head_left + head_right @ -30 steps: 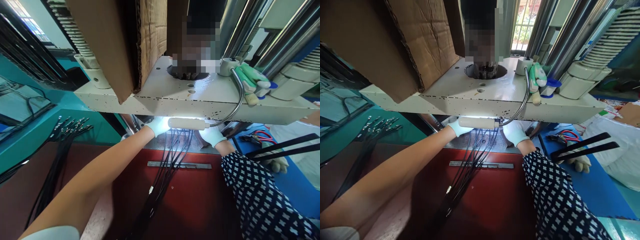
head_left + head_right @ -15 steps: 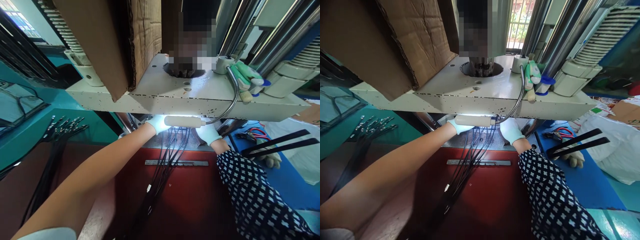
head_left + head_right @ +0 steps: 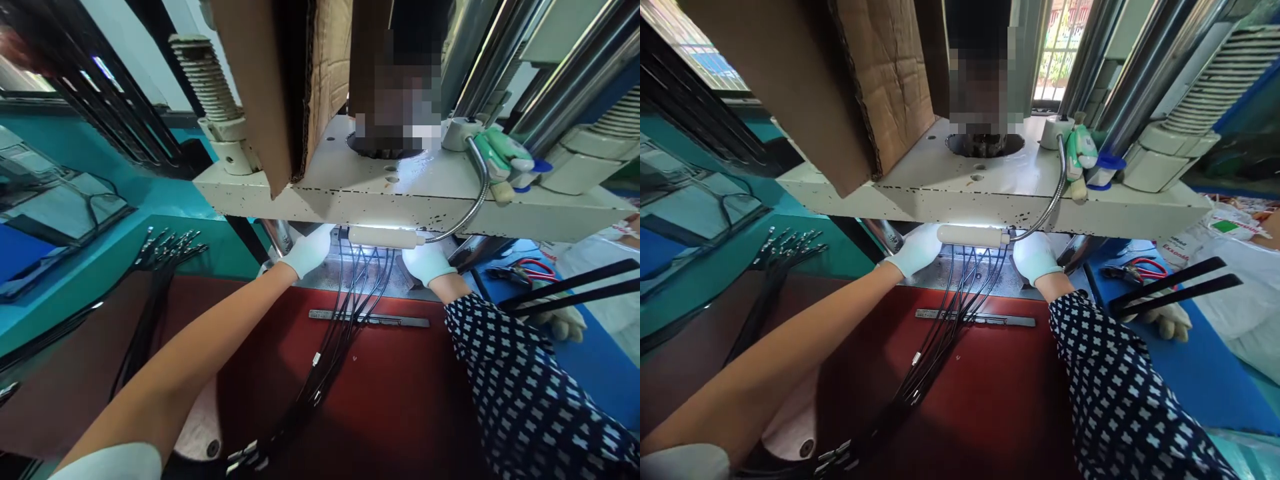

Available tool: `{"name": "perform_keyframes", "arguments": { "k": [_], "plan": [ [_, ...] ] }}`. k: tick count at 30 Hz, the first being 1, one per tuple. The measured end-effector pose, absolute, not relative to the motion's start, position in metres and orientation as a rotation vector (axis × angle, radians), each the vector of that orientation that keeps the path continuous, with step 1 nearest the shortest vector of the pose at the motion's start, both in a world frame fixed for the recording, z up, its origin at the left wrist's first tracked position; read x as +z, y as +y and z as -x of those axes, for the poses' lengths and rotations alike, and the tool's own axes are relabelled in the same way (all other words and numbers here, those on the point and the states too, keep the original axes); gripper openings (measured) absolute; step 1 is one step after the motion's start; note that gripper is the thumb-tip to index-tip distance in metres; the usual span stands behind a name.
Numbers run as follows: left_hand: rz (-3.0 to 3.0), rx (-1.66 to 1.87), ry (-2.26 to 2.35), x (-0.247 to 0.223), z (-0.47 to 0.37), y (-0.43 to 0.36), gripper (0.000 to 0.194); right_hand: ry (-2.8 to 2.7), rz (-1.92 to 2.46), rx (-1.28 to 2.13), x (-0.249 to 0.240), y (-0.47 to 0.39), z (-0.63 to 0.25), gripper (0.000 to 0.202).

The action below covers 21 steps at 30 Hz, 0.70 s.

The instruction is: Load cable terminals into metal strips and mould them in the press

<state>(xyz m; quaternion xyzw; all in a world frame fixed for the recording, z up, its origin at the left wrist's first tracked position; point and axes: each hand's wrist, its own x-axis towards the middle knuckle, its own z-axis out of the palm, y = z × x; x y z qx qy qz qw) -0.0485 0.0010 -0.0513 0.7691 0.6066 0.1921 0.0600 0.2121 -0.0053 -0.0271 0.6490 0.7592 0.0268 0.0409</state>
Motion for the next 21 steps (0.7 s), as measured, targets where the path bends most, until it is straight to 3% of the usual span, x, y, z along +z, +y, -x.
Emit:
{"name": "perform_keyframes", "arguments": {
  "k": [8, 17, 21],
  "plan": [
    [-2.359, 0.563, 1.732, -0.052, 0.044, -0.003, 0.047, 2.408, -2.131, 0.058, -0.044, 0.006, -0.223, 0.04],
    [-2.42, 0.447, 1.667, -0.036, 0.033, 0.005, 0.039, 2.487, -2.304, -0.064, -0.042, 0.01, -0.224, 0.023],
    [-2.499, 0.516, 1.642, -0.024, 0.039, -0.026, 0.044, 2.658, -2.347, -0.111, -0.033, -0.008, -0.208, 0.029]
  ]
}}
